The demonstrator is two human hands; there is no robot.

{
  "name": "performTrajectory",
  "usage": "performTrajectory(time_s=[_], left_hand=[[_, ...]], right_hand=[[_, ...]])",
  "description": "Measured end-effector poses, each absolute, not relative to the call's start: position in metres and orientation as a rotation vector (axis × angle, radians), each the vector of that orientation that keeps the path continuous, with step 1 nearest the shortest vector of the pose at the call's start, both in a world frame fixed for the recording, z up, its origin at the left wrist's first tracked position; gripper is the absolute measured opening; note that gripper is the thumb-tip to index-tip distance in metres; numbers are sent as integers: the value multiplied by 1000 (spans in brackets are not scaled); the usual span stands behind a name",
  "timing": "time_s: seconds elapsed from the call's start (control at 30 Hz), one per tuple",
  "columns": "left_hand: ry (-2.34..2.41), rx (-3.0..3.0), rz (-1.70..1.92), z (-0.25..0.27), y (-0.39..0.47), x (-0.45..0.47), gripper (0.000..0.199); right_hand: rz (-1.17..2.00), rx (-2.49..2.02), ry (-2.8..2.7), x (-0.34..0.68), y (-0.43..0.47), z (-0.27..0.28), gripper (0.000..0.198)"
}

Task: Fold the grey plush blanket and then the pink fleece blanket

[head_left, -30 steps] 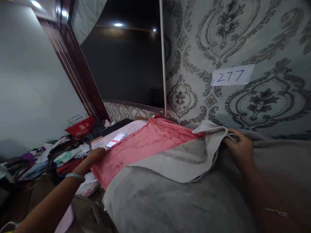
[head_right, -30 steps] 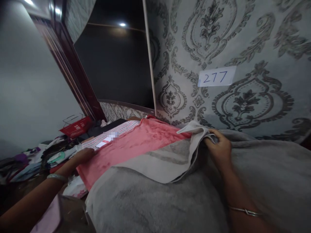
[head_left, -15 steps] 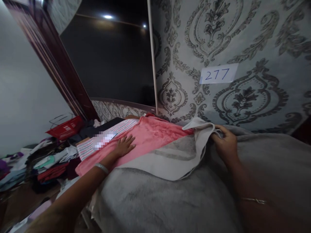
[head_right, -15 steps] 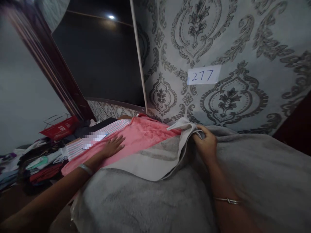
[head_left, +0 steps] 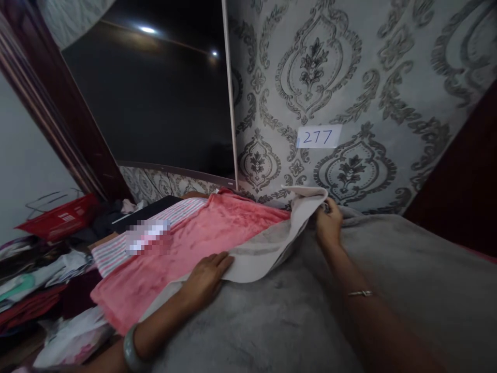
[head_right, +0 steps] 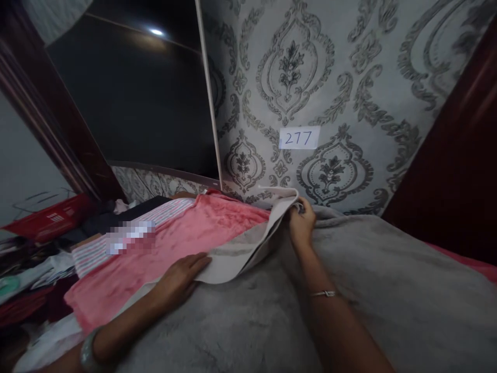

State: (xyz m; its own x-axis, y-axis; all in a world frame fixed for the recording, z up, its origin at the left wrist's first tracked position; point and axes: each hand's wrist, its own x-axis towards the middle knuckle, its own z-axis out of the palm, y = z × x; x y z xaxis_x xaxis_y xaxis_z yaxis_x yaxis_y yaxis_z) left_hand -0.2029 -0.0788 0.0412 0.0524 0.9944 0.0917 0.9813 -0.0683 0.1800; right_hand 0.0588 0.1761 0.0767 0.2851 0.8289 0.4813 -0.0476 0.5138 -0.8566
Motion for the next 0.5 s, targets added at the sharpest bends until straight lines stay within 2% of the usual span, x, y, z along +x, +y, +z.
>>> performTrajectory(time_s=[0.13,0.23,0.3,0.37,0.5], left_hand=[[2276,1894,550,51,-53,-234,38],[2354,1569,662,57,-29,-259,28],[2368,1445,620,55,-18,-271,25],[2373,1424,608,51,-12,-277,25],[2375,1444,644,43,-12,-280,29]], right_hand=[[869,-783,-1096,4,195,103,46],[1164,-682,-1161,-32,201,112,67],[1241,-684,-1226,-41,197,107,80],[1226,-730,-1307,-34,186,93,78],[1081,-871,-1591,20,145,57,56]])
